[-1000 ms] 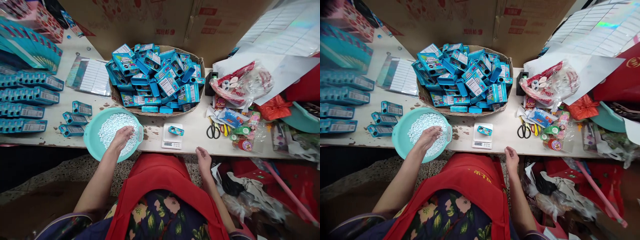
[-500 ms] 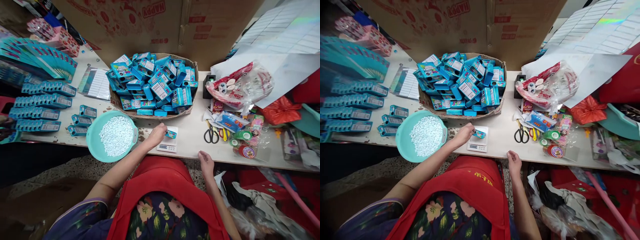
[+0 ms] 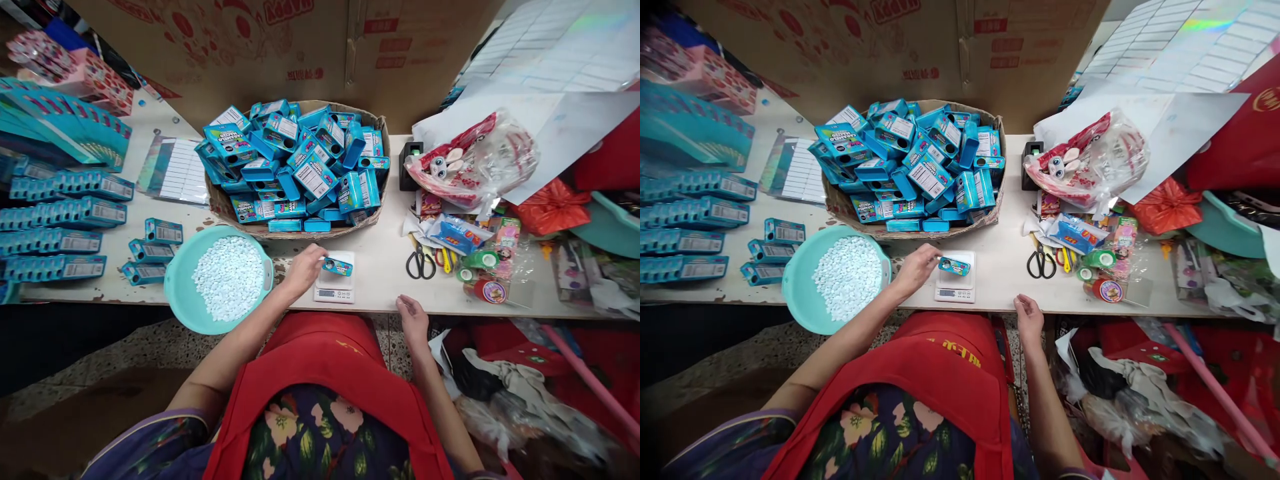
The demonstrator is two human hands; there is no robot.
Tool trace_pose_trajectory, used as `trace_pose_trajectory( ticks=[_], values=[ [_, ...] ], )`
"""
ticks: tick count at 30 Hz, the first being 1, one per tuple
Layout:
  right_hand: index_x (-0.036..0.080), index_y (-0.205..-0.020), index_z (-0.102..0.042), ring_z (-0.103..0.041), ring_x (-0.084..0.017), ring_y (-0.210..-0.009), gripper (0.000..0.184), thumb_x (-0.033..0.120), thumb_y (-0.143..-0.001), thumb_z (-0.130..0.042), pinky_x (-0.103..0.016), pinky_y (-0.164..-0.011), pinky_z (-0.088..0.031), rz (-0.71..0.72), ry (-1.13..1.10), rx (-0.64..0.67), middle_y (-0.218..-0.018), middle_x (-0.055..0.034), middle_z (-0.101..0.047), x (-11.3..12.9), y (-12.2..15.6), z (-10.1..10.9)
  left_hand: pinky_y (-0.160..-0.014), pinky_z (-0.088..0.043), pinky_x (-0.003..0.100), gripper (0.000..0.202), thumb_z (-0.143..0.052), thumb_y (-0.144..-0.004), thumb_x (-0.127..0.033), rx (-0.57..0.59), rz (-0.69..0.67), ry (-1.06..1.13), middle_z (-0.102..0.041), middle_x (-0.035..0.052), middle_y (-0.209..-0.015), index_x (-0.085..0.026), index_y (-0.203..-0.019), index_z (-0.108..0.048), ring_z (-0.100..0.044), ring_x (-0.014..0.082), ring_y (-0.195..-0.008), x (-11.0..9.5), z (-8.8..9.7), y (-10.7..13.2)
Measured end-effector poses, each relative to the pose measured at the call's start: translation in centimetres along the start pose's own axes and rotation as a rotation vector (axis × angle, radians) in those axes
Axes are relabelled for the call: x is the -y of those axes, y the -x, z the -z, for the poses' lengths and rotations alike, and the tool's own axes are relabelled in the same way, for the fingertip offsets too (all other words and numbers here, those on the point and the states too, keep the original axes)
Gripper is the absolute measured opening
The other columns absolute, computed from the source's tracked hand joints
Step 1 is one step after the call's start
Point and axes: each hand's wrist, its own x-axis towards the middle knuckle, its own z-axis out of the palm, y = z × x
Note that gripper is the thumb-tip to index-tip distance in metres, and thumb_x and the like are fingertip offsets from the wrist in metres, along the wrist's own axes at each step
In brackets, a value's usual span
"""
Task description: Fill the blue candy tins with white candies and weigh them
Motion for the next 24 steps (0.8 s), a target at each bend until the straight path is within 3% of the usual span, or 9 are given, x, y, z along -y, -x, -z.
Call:
trace_pose_trajectory(
  ticks=[2,5,6,8,10,15,20,24],
  values=[
    [0.014,-0.096,-0.064,-0.063,-0.023,-0.096,0.055,0.052,-0.057,-0.075,-0.041,-0.094,-0.048,-0.005,0.007,-0.01,-0.101,-0.0117,-0.067,-0.2,0.8,-0.1,-0.079,-0.038,0.026,0.014,-0.048,-0.086,-0.021,-0.181,0.095,0.017,-0.059,0.0052,-0.095,-0.02,-0.089,-0.062,-0.054,0.017,-0.087,2.5,2.3,1.4],
    [0.013,-0.096,-0.064,-0.063,-0.023,-0.096,0.057,0.053,-0.056,-0.075,-0.042,-0.096,-0.047,-0.017,0.031,-0.033,-0.101,-0.0125,-0.067,-0.8,2.1,-0.3,-0.077,-0.036,0.026,0.012,-0.051,-0.083,-0.019,-0.455,0.374,-0.033,-0.059,0.0063,-0.094,-0.018,-0.087,-0.061,-0.054,0.0181,-0.083,8.5,5.8,4.5],
    [0.013,-0.096,-0.064,-0.063,-0.024,-0.096,0.058,0.053,-0.056,-0.075,-0.042,-0.096,-0.046,-0.019,0.041,-0.042,-0.1,-0.0128,-0.067,-1.0,2.5,-0.4,-0.073,-0.035,0.026,0.009,-0.055,-0.079,-0.018,-0.454,0.479,-0.041,-0.059,0.0064,-0.091,-0.018,-0.085,-0.062,-0.053,0.0184,-0.079,10.7,6.6,5.5],
    [0.012,-0.095,-0.064,-0.063,-0.024,-0.095,0.059,0.055,-0.056,-0.075,-0.043,-0.096,-0.046,-0.017,0.063,-0.058,-0.099,-0.0129,-0.068,-1.3,3.3,-0.8,-0.065,-0.032,0.024,0.013,-0.068,-0.067,-0.016,-0.338,0.628,0.03,-0.058,0.0052,-0.081,-0.018,-0.079,-0.062,-0.051,0.0183,-0.072,14.4,7.3,7.2],
    [0.013,-0.095,-0.064,-0.063,-0.024,-0.096,0.059,0.056,-0.056,-0.074,-0.043,-0.096,-0.047,-0.006,0.082,-0.06,-0.098,-0.0123,-0.068,-1.3,4.0,-1.3,-0.06,-0.03,0.022,0.021,-0.074,-0.057,-0.014,-0.202,0.661,0.161,-0.056,0.003,-0.073,-0.019,-0.074,-0.063,-0.05,0.0175,-0.067,16.5,7.3,8.1],
    [0.015,-0.097,-0.064,-0.064,-0.023,-0.096,0.056,0.056,-0.06,-0.074,-0.04,-0.094,-0.048,0.028,0.106,-0.038,-0.099,-0.0108,-0.068,-0.3,5.4,-2.5,-0.052,-0.03,0.021,0.016,-0.075,-0.055,-0.017,-0.062,0.689,0.467,-0.056,0.0008,-0.06,-0.018,-0.068,-0.065,-0.048,0.0134,-0.056,17.1,7.4,8.9],
    [0.016,-0.097,-0.064,-0.064,-0.023,-0.097,0.054,0.055,-0.061,-0.073,-0.042,-0.095,-0.048,0.038,0.12,-0.03,-0.1,-0.0105,-0.069,0.2,5.7,-2.6,-0.043,-0.033,0.017,0.034,-0.077,-0.057,-0.027,-0.211,0.78,1.058,-0.061,0.004,-0.072,-0.015,-0.085,-0.062,-0.054,0.0112,-0.056,17.9,8.6,10.7],
    [0.015,-0.095,-0.065,-0.065,-0.024,-0.093,0.053,0.054,-0.059,-0.075,-0.042,-0.092,-0.05,0.031,0.13,0.0,-0.097,-0.011,-0.069,0.6,4.4,-2.7,-0.033,-0.025,0.014,0.026,-0.07,-0.068,-0.031,-0.251,0.844,1.345,-0.053,0.0016,-0.063,-0.013,-0.083,-0.058,-0.045,0.007,-0.045,17.8,8.2,11.3]
  ],
)
